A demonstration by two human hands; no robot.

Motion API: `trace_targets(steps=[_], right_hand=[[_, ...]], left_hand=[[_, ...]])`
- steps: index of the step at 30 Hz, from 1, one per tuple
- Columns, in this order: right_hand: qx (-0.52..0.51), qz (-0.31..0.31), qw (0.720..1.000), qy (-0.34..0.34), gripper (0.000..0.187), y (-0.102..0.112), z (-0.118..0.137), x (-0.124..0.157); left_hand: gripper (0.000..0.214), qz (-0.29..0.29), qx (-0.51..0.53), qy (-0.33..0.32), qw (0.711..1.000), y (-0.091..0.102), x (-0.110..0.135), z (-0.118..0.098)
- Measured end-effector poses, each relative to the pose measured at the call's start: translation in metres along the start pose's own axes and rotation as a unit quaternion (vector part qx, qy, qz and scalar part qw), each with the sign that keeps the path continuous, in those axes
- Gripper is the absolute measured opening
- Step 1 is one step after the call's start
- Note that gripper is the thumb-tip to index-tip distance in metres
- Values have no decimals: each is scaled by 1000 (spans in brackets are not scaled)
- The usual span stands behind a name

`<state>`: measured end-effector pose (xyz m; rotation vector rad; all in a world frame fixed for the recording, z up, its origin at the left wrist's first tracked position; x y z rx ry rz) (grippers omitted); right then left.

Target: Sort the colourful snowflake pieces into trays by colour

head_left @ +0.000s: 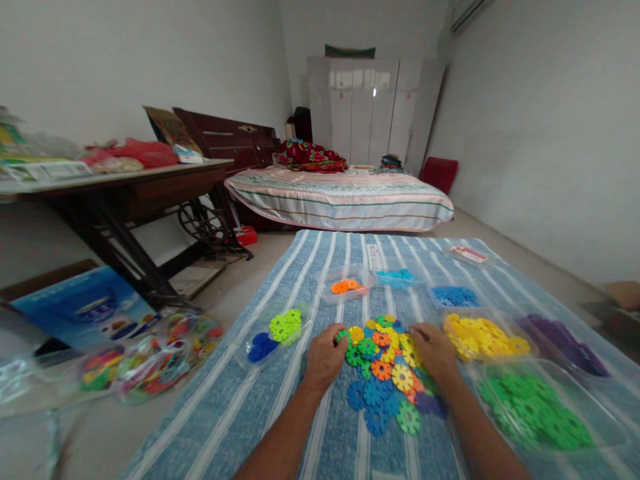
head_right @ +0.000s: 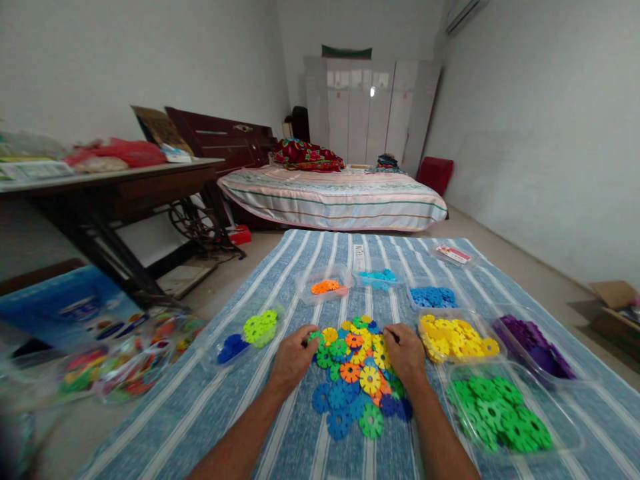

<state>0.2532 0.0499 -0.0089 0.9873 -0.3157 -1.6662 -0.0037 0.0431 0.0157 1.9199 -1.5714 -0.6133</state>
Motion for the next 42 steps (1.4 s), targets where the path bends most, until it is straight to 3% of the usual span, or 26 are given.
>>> trace_targets(steps=[15,29,34,38,42], right_hand=[[1,-3,1000,1,34,3,4,1],[-86,2,996,25,28,-15,54,17],[-25,-3,994,107,26,-14,71,22],[12,-49,979,199,20,-15,97,23],[25,-59,971,230,19,-21,114,23]], left_hand=[[28,0,7,-3,1000,-2,3,-2],[29,7,58,-10,998,-1,10,-4],[30,13,103,-5,995,-3,9,-1],[30,25,142,-32,989,-3,10,-5],[29,44,165,-65,983,-1,17,-14]])
Point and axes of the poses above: each hand's wrist, its own x-axis away from the middle knuckle, its own y-axis out of the back of the hand, z = x × y, the point moved 5 cm from there along -x, towards the middle knuckle, and after that the axes turned 11 degrees about y, right-handed, at the moved point
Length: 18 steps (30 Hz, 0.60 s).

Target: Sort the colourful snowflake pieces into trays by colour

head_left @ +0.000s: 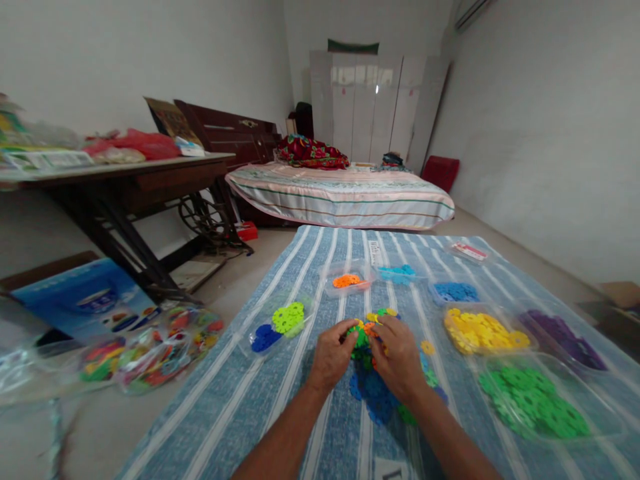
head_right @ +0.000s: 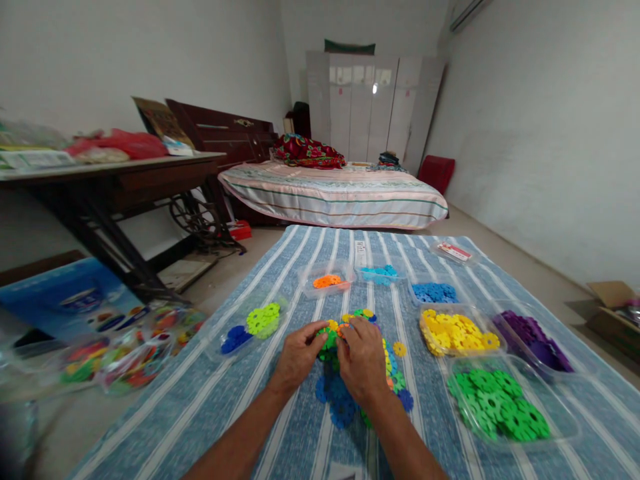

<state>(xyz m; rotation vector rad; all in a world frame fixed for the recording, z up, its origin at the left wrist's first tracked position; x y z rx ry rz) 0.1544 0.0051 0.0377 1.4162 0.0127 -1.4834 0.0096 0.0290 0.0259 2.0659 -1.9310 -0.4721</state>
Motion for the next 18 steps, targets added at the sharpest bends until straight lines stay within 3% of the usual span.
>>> trace_targets(steps=[5,10,14,18], right_hand=[[-49,27,998,-33,19,-10,0,0],[-93,29,993,-71,13,-7,-1,-1],[-82,18,993,-85,13,12,-1,-3],[-32,-41,995,-90,12,50,-12,6]], left_hand=[[28,38,15,-26,999,-3,5,-9],[31,39,22,-6,999,-4,4,-9],[34,-4,-3,9,1000,0,0,-5],[29,-62,-58,2,996,6,-6,3]])
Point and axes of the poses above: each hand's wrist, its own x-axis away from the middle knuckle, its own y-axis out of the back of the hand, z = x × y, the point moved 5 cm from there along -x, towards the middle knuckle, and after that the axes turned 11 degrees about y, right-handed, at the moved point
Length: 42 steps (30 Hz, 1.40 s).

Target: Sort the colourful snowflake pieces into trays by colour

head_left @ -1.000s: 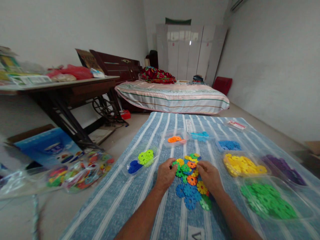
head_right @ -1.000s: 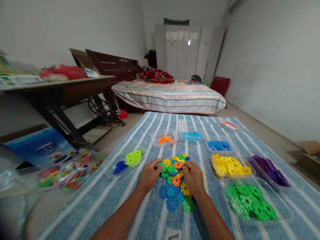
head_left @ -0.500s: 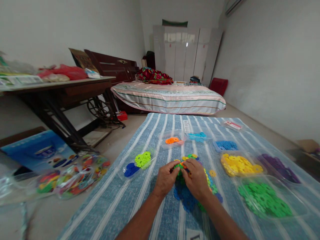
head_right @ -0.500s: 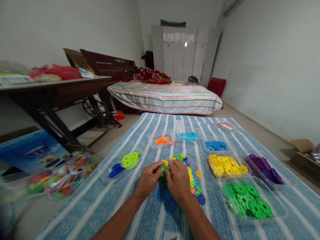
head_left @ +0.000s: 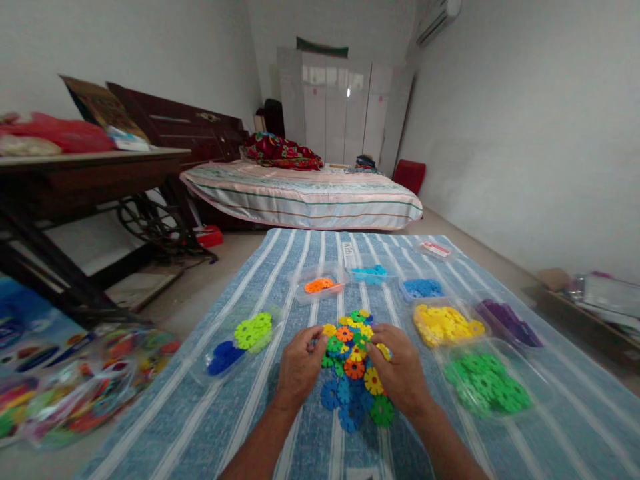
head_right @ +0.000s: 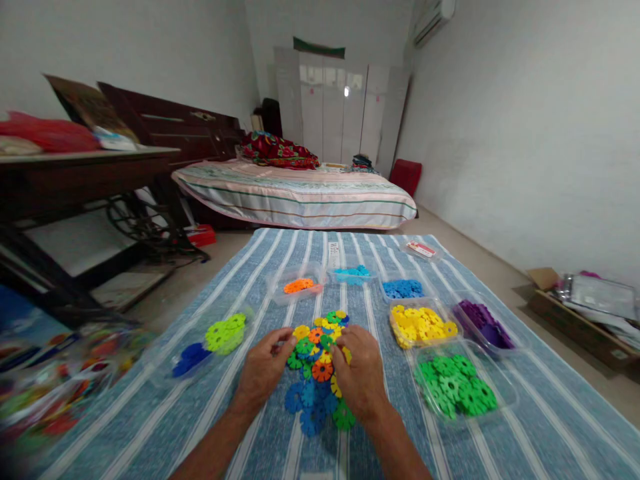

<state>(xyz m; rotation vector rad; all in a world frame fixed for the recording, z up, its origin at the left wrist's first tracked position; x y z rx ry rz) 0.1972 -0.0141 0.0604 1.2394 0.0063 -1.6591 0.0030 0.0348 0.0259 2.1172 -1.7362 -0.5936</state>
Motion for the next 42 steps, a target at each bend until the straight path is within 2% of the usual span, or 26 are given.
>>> trace_targets(steps=[4,9,14,18,20,22,23,24,26,28,31,36,42], right_hand=[[74,-43,996,1,13,53,-21,11],[173,-44,984,-28,25,111,-54,29],[261,-13,964,-51,37,145,-82,48],[368,30,927,-74,40,155,-88,54],[381,4,922,-65,39,150,-76,52],[316,-32,948,-29,35,132,-56,46],[263,-31,964,-10,33,118,-46,43],[207,-9,978,6,30,101,-36,41],[135,60,989,-2,27,64,-26,37],[107,122,986,-32,31,32,-24,36],[94,177,978,-62,46,-2,-29,37],[94,182,977,-62,47,-32,-25,39],[93,182,978,-46,39,-45,-7,45]], left_hand=[[24,0,-31,-6,999,-3,-5,9],[24,10,-53,7,999,-7,-7,13],[23,17,-63,8,998,-7,-7,12],[23,13,-71,6,997,-6,-7,13],[24,13,-78,6,997,-6,-6,14],[26,14,-89,5,996,-7,-6,14],[27,15,-94,2,996,-7,-5,15],[28,15,-98,-2,995,-7,-5,14],[32,17,-107,-16,994,-8,-3,14],[35,21,-118,-32,992,-9,-1,12],[37,33,-137,-48,989,-9,1,7],[37,54,-176,-68,981,-10,6,-2],[31,64,-190,-69,977,-12,9,-6]])
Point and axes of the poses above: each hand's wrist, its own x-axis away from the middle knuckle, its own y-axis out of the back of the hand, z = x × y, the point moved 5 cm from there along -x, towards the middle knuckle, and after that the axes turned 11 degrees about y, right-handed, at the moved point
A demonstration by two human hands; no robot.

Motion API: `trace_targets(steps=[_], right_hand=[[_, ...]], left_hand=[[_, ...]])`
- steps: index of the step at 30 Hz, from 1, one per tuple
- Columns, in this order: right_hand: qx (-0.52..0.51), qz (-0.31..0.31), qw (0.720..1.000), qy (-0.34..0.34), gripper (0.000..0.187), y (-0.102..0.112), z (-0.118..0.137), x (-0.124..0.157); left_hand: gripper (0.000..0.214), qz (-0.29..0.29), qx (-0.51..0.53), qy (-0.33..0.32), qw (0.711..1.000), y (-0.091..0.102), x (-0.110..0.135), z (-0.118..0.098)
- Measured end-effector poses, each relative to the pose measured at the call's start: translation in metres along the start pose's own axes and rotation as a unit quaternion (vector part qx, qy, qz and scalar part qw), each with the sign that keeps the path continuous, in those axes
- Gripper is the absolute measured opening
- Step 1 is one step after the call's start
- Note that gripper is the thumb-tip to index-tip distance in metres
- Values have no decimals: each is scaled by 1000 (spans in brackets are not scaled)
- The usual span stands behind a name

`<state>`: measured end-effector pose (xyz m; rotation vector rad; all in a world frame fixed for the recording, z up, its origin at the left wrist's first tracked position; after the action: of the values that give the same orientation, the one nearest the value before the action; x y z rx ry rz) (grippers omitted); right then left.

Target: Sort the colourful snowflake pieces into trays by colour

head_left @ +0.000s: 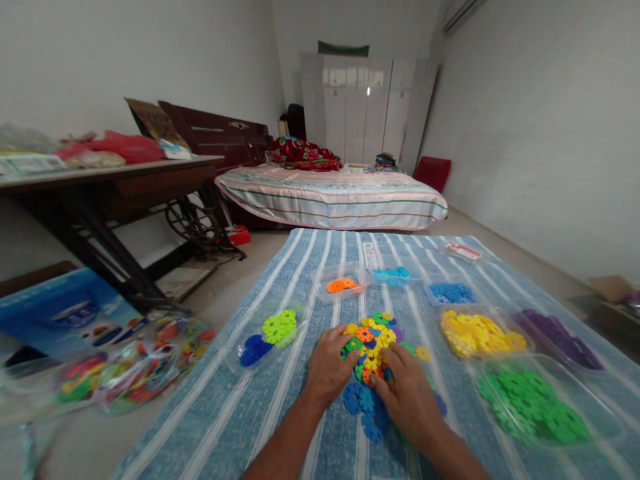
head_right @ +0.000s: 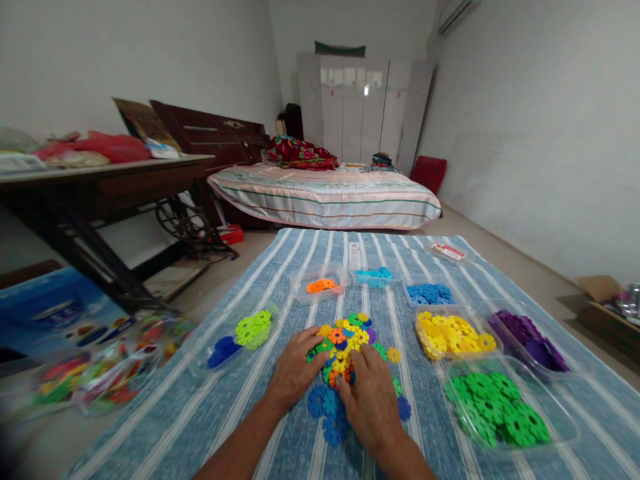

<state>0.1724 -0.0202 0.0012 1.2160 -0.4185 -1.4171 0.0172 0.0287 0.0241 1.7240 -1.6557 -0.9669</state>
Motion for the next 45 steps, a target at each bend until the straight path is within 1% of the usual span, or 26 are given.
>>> trace_targets(steps=[4,7,10,13,15,18,22,25,31,34,37,38,40,41,45], right_hand=[[-12,4,999,38,32,2,8,2],[-16,-20,998,52,24,7,10,-1],[-14,-52,996,70,21,12,7,-12],[1,-60,995,79,21,14,-3,-31],[19,-49,996,69,23,13,-13,-46],[50,-14,997,55,24,8,-27,-67],[81,39,995,51,18,0,-38,-83],[79,65,993,61,18,-6,-39,-84],[92,59,991,79,23,-5,-33,-76],[93,65,991,73,21,-3,-31,-74],[93,62,992,53,18,-2,-36,-74],[93,55,993,46,18,-2,-38,-74],[92,41,994,39,27,-1,-42,-75],[90,42,994,41,30,-1,-43,-75],[71,68,993,73,26,-3,-40,-77]], left_hand=[[29,-9,22,-6,1000,0,-1,2],[32,-11,51,-10,999,1,-1,3],[35,-19,86,2,996,3,-2,5],[36,-28,98,24,994,4,-3,8],[37,-31,95,42,994,3,-4,11],[36,-42,94,70,992,4,-4,14],[35,-51,114,96,988,7,-5,16],[35,-44,130,108,985,8,-6,17],[35,-39,150,117,981,9,-7,18],[35,-39,154,122,980,10,-7,17],[35,-38,154,127,979,10,-6,17],[35,-36,154,128,979,10,-6,17],[35,-33,153,127,980,9,-7,17],[35,-32,152,126,980,9,-7,17],[35,-31,142,123,982,7,-8,19]])
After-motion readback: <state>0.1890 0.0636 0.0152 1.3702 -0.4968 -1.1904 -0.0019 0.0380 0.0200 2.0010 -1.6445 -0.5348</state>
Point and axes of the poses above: each hand's wrist, its own x-axis away from the middle knuckle, its own y-axis out of the back of the hand, z = x × y, the point moved 5 cm from there along -x, towards the middle knuckle, and after that the axes turned 11 degrees about y, right-handed, at the moved point
